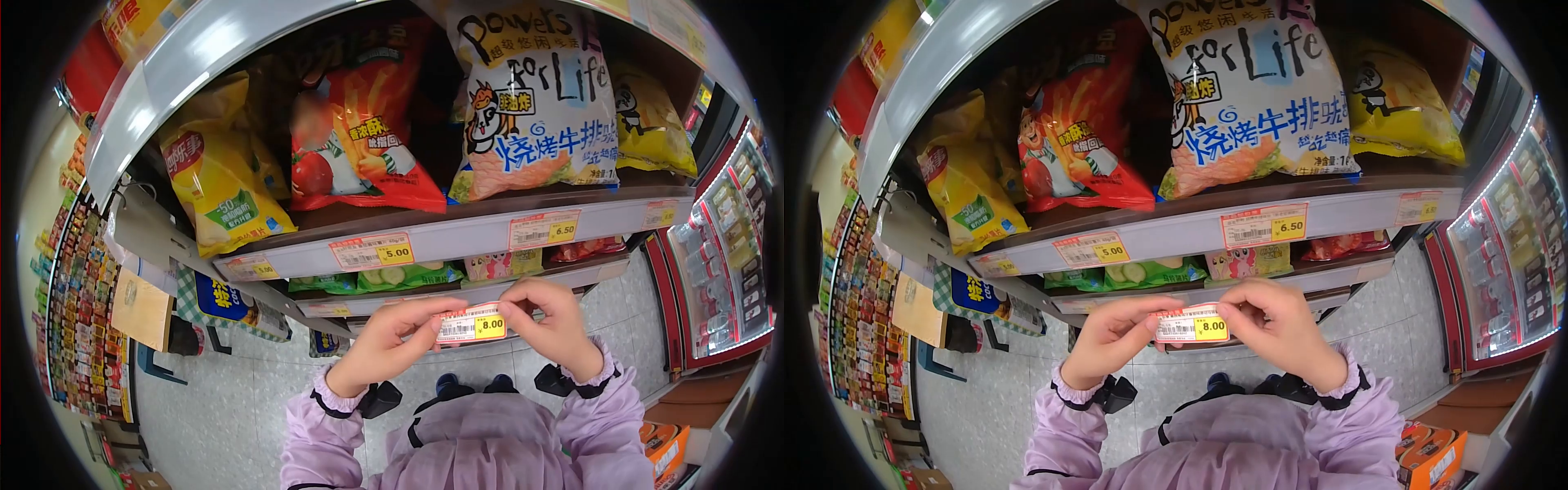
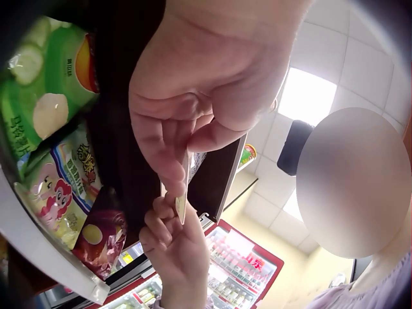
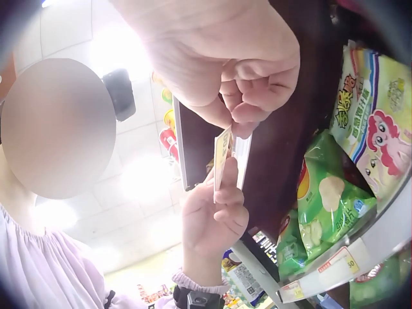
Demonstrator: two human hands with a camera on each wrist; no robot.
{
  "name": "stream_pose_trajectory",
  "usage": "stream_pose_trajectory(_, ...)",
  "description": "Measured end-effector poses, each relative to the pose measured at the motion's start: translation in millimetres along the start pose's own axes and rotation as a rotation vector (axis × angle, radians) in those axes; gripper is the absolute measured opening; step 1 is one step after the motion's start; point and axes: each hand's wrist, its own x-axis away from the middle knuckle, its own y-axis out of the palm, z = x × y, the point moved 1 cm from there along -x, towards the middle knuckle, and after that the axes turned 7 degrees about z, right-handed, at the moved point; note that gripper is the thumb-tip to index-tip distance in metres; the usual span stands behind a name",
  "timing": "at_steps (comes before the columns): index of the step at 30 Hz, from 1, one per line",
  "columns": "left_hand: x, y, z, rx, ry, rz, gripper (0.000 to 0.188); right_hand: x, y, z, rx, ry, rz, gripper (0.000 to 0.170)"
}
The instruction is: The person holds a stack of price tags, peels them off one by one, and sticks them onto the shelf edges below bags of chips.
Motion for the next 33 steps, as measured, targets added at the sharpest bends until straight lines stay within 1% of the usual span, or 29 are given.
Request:
stream_pose_trajectory(6, 6, -11, -10, -0.068, -0.002, -0.007, 0.028, 7, 17, 16, -0.068, 0.072, 0.048, 0.010)
stream_pose_trajectory(8, 9, -15, -11, -0.067, 0.002, 0.007, 0.028, 9, 22, 15, -0.082, 0.139, 0.062, 0.010)
stream_pose_trajectory(9, 10, -18, -11, -0.084, 0.005, -0.020, 0.028, 9, 23, 14, -0.082, 0.134, 0.064, 0.010)
stream_pose_trajectory(16, 16, -26, -9, -0.069, -0.013, -0.021, 0.028, 11, 36, 16, -0.120, 0.133, 0.072, 0.009)
stream_pose_trajectory(17, 18, -30, -10, -0.085, -0.038, -0.033, 0.028, 12, 37, 17, -0.119, 0.128, 0.070, 0.009)
stream_pose_trajectory(20, 21, -33, -10, -0.091, -0.026, -0.054, 0.029, 12, 43, 17, -0.143, 0.127, 0.073, 0.008)
stream_pose_trajectory(22, 23, -33, -9, -0.076, -0.014, -0.058, 0.030, 14, 46, 21, -0.147, 0.088, 0.083, 0.007)
stream_pose_trajectory(24, 24, -34, -10, 0.001, -0.096, -0.081, 0.029, 16, 50, 23, -0.152, 0.081, 0.089, 0.007)
stream_pose_trajectory(25, 24, -36, -11, -0.004, -0.103, -0.099, 0.029, 17, 51, 24, -0.153, 0.067, 0.094, 0.007)
stream_pose_trajectory(27, 26, -39, -17, 0.015, -0.161, -0.072, 0.032, 19, 52, 24, -0.152, 0.074, 0.116, 0.006)
stream_pose_trajectory(30, 23, -46, -32, 0.023, -0.211, -0.078, 0.031, 24, 53, 30, -0.169, 0.104, 0.135, 0.007)
stream_pose_trajectory(33, 16, -43, -43, 0.049, -0.221, -0.086, 0.028, 30, 53, 37, -0.168, 0.135, 0.159, 0.007)
